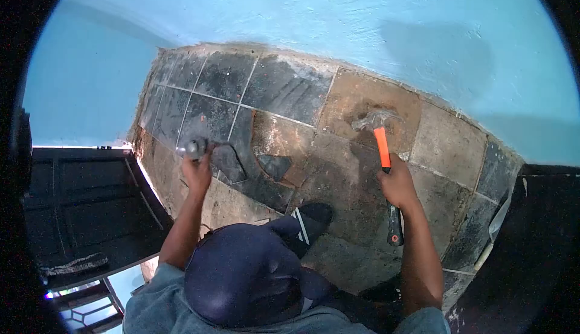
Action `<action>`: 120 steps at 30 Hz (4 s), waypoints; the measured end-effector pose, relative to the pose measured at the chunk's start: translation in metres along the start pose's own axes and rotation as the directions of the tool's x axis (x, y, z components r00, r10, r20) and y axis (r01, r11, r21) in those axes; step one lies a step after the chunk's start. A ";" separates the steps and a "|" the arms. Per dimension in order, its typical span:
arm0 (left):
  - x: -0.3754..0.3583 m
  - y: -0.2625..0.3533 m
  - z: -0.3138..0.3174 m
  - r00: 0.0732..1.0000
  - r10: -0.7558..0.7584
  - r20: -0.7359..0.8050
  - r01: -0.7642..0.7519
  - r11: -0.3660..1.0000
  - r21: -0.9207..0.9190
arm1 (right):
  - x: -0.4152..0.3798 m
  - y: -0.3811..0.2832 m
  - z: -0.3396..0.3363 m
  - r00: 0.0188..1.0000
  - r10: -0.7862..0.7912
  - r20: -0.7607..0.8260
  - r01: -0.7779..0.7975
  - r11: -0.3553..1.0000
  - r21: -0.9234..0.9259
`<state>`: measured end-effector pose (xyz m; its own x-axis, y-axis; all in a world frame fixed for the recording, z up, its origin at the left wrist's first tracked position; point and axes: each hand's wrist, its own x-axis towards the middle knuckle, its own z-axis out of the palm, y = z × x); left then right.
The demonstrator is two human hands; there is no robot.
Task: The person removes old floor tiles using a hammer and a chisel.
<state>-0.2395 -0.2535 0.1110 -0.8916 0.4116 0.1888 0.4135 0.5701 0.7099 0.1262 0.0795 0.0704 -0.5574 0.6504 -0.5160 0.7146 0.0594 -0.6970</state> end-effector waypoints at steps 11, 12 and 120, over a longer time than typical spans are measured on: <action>-0.103 -0.112 -0.045 0.997 0.056 0.053 -0.064 0.984 0.166 | -0.008 0.001 0.004 0.999 -0.045 0.017 0.044 0.997 0.058; -0.120 -0.119 -0.066 0.997 -0.060 0.044 0.049 0.973 0.226 | -0.007 0.001 0.004 0.999 -0.050 0.016 0.049 0.998 0.047; 0.039 0.055 -0.109 0.980 0.188 0.058 -0.179 0.975 -0.134 | -0.136 -0.035 0.145 0.676 -0.413 0.610 0.716 0.562 -0.413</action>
<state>-0.2716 -0.2830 0.2314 -0.7855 0.5520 0.2798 0.5383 0.3863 0.7490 0.1159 -0.1205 0.0926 -0.9300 -0.0467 -0.3647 0.1771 0.8124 -0.5555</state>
